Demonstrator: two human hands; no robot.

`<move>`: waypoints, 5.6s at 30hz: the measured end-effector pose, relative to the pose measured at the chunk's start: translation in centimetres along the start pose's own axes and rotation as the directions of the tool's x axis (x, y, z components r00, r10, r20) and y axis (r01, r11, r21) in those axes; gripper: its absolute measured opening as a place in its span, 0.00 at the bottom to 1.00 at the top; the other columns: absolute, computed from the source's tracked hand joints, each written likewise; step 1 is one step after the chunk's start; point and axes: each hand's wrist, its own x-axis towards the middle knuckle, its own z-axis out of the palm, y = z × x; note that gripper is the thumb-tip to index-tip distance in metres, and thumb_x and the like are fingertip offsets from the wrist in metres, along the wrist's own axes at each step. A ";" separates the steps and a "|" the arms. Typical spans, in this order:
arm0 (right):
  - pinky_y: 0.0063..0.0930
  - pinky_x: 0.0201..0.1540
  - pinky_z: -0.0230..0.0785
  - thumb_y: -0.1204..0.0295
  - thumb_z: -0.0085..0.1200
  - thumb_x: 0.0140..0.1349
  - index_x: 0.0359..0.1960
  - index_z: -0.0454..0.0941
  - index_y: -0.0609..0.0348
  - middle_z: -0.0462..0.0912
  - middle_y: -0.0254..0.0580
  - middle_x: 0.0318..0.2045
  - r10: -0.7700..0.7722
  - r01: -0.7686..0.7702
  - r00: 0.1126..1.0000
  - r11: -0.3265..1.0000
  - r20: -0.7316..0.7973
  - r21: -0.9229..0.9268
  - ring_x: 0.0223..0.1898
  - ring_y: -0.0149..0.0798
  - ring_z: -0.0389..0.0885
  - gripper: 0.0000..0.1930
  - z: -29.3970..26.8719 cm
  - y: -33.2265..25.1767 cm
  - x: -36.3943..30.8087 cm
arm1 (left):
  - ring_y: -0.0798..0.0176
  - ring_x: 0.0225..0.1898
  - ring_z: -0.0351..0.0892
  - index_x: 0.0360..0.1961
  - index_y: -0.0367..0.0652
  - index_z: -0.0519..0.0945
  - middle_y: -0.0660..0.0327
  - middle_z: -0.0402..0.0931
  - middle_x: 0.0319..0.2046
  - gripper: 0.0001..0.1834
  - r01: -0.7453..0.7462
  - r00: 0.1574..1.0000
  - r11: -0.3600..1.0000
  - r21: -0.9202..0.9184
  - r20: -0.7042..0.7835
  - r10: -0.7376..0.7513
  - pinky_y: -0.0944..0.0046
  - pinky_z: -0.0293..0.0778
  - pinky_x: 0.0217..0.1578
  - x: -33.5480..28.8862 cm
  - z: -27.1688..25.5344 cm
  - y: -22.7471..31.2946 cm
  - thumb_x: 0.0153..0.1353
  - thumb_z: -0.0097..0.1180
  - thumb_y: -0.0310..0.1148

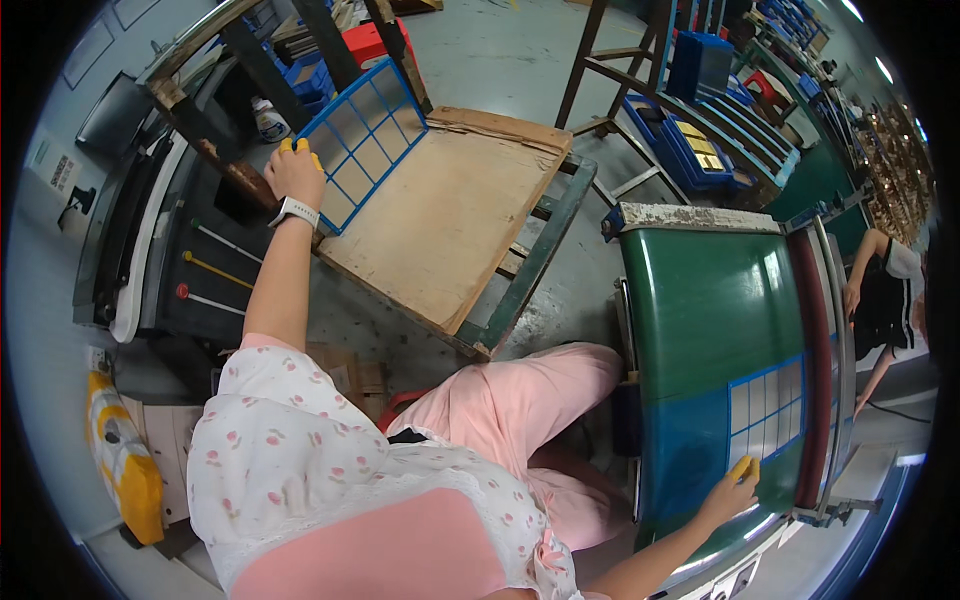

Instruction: Assembling blue-framed mesh filters on a conveyor belt by stacking or placing components.

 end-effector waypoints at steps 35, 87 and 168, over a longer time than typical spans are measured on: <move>0.25 0.36 0.68 0.76 0.51 0.51 0.41 0.69 0.63 0.76 0.44 0.33 -0.072 0.131 0.991 0.687 -0.113 0.715 0.34 0.38 0.75 0.14 -0.3 -5.4 -13.6 | 0.65 0.34 0.74 0.45 0.35 0.68 0.55 0.72 0.35 0.16 0.041 0.942 0.238 -0.970 0.117 0.316 0.73 0.69 0.35 3.3 -13.5 7.3 0.57 0.40 0.29; 0.11 0.14 0.51 0.79 0.47 0.54 0.52 0.62 0.61 0.65 0.26 0.15 0.593 -0.475 0.727 0.069 0.347 0.878 0.13 0.18 0.57 0.21 0.6 0.3 -13.5 | 0.70 0.14 0.57 0.16 0.37 0.61 0.60 0.62 0.12 0.15 0.343 0.011 -0.033 -0.939 -0.031 0.999 0.69 0.56 0.16 -28.9 -21.1 33.7 0.56 0.48 0.31; 0.51 0.54 0.43 0.65 0.50 0.49 0.37 0.76 0.61 0.71 0.55 0.39 0.062 -0.060 0.986 0.998 0.153 -0.013 0.55 0.55 0.53 0.16 -0.9 0.4 -8.0 | 0.73 0.07 0.61 0.14 0.39 0.69 0.63 0.66 0.10 0.19 0.460 -0.408 0.520 -0.720 0.349 0.844 0.74 0.54 0.07 -26.3 -19.7 27.5 0.56 0.48 0.40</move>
